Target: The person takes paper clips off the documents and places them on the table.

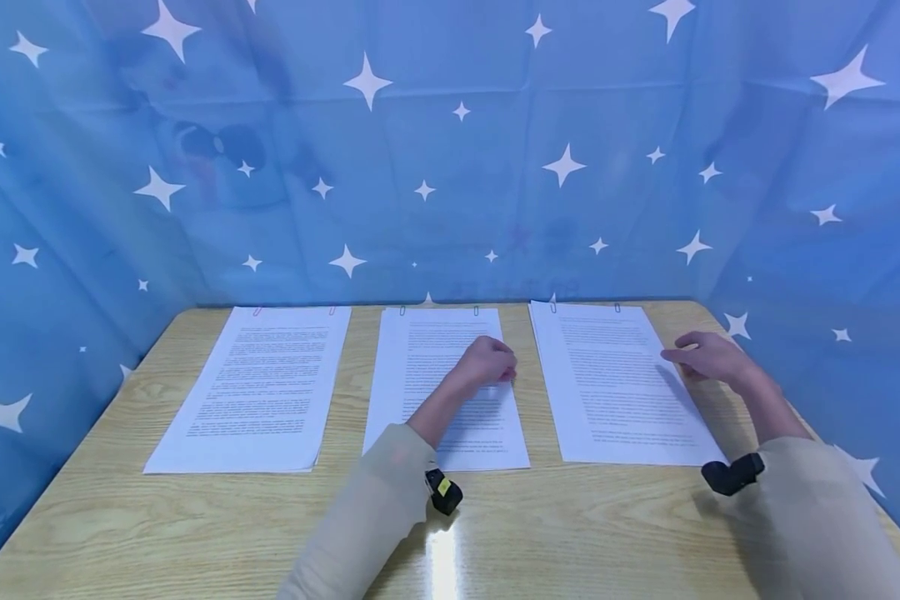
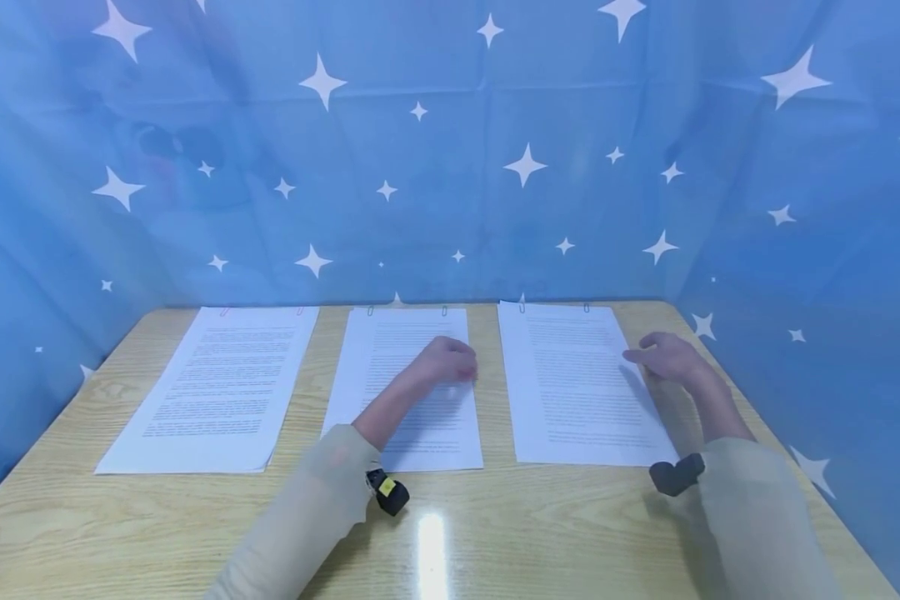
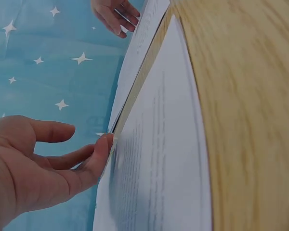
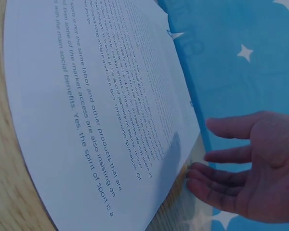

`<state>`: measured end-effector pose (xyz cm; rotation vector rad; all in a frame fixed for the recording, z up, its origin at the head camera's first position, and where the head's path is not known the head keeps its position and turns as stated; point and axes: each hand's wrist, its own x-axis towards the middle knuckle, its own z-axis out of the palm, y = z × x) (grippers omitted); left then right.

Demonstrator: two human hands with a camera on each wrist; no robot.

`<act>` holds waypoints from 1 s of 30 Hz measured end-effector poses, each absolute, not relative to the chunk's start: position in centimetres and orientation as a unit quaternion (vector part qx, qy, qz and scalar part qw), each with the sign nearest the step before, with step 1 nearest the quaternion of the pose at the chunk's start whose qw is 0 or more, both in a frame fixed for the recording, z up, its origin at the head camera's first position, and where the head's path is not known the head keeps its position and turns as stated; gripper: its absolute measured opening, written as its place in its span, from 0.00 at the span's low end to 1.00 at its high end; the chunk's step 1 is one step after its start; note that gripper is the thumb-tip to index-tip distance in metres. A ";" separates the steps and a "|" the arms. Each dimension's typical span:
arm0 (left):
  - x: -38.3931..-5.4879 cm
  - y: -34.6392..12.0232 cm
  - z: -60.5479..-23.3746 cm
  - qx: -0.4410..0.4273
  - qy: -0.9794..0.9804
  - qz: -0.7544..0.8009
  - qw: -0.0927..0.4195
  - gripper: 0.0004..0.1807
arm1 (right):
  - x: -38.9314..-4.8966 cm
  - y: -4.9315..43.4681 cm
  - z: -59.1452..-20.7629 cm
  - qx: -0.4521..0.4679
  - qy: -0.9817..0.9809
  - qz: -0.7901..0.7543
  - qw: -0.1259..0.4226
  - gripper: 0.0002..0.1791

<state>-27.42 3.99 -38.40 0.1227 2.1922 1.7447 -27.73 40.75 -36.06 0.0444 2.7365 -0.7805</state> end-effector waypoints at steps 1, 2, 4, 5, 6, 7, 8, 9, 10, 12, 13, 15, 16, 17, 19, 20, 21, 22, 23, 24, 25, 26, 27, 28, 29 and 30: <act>-27.5 4.2 -38.5 0.038 0.762 0.623 0.173 0.16 | -27.8 40.8 -36.1 0.018 0.950 -0.272 0.150 0.40; -27.5 4.4 -38.6 0.032 0.753 0.633 0.177 0.16 | -27.8 40.7 -36.0 0.019 0.949 -0.274 0.153 0.40; -27.7 4.8 -38.8 0.022 0.738 0.648 0.185 0.16 | -27.8 40.6 -36.0 0.022 0.947 -0.278 0.160 0.39; -27.7 5.1 -38.8 0.016 0.730 0.657 0.190 0.16 | -27.9 40.5 -35.9 0.023 0.946 -0.280 0.164 0.39; -27.8 5.3 -38.9 0.012 0.724 0.662 0.195 0.16 | -27.9 40.4 -35.9 0.022 0.944 -0.283 0.167 0.37; -27.8 5.5 -38.9 0.010 0.718 0.666 0.200 0.16 | -27.9 40.3 -35.9 0.022 0.942 -0.287 0.171 0.35; -27.8 5.8 -39.0 0.008 0.715 0.668 0.205 0.15 | -27.9 40.3 -35.9 0.024 0.941 -0.290 0.174 0.33; -27.9 6.0 -39.0 0.006 0.711 0.671 0.209 0.15 | -28.0 40.3 -36.0 0.025 0.939 -0.293 0.177 0.31; -27.9 6.2 -39.0 0.004 0.709 0.673 0.213 0.14 | -28.0 40.2 -36.0 0.028 0.938 -0.296 0.178 0.30; -27.9 6.6 -39.1 0.004 0.705 0.674 0.220 0.13 | -28.0 40.2 -36.0 0.033 0.938 -0.299 0.175 0.29; -27.9 6.8 -39.1 0.002 0.702 0.676 0.224 0.12 | -28.0 40.2 -36.0 0.038 0.938 -0.299 0.174 0.29; -27.8 7.2 -39.1 -0.001 0.694 0.681 0.232 0.10 | -27.9 40.3 -36.1 0.043 0.938 -0.300 0.169 0.32; -27.8 7.4 -39.1 -0.004 0.689 0.685 0.237 0.10 | -27.9 40.2 -36.1 0.047 0.938 -0.299 0.167 0.33; -27.8 7.5 -39.1 -0.004 0.684 0.688 0.242 0.09 | -27.9 40.2 -36.1 0.049 0.939 -0.299 0.166 0.33; -27.9 7.8 -39.2 -0.006 0.676 0.693 0.249 0.08 | -28.0 40.2 -36.3 0.054 0.937 -0.302 0.165 0.33; -27.9 8.0 -39.2 -0.004 0.675 0.694 0.251 0.07 | -28.0 40.2 -36.3 0.055 0.937 -0.304 0.165 0.33; -28.0 8.1 -39.3 -0.004 0.676 0.693 0.252 0.07 | -28.0 40.2 -36.4 0.056 0.936 -0.306 0.165 0.33; -28.0 8.2 -39.3 -0.003 0.676 0.692 0.254 0.07 | -28.1 40.3 -36.4 0.058 0.936 -0.306 0.165 0.33; -28.1 8.4 -39.3 -0.001 0.677 0.690 0.255 0.07 | -28.2 40.3 -36.5 0.061 0.935 -0.308 0.165 0.33; -28.2 8.4 -39.3 0.000 0.679 0.688 0.256 0.07 | -28.2 40.3 -36.5 0.063 0.934 -0.310 0.166 0.33; -28.2 8.5 -39.3 0.000 0.681 0.686 0.256 0.06 | -28.3 40.4 -36.6 0.067 0.933 -0.313 0.167 0.33; -28.3 8.6 -39.3 0.000 0.683 0.684 0.257 0.06 | -28.3 40.5 -36.6 0.071 0.931 -0.315 0.168 0.33; -28.3 8.7 -39.3 -0.003 0.683 0.683 0.258 0.06 | -28.4 40.6 -36.7 0.078 0.930 -0.317 0.169 0.34; -28.3 8.8 -39.3 -0.005 0.682 0.684 0.260 0.06 | -28.4 40.7 -36.7 0.084 0.928 -0.320 0.169 0.35; -28.4 8.8 -39.3 -0.008 0.682 0.683 0.261 0.06 | -28.5 40.8 -36.8 0.090 0.926 -0.324 0.172 0.36; -28.4 8.9 -39.3 -0.011 0.681 0.684 0.262 0.06 | -28.5 40.9 -36.8 0.096 0.925 -0.326 0.172 0.36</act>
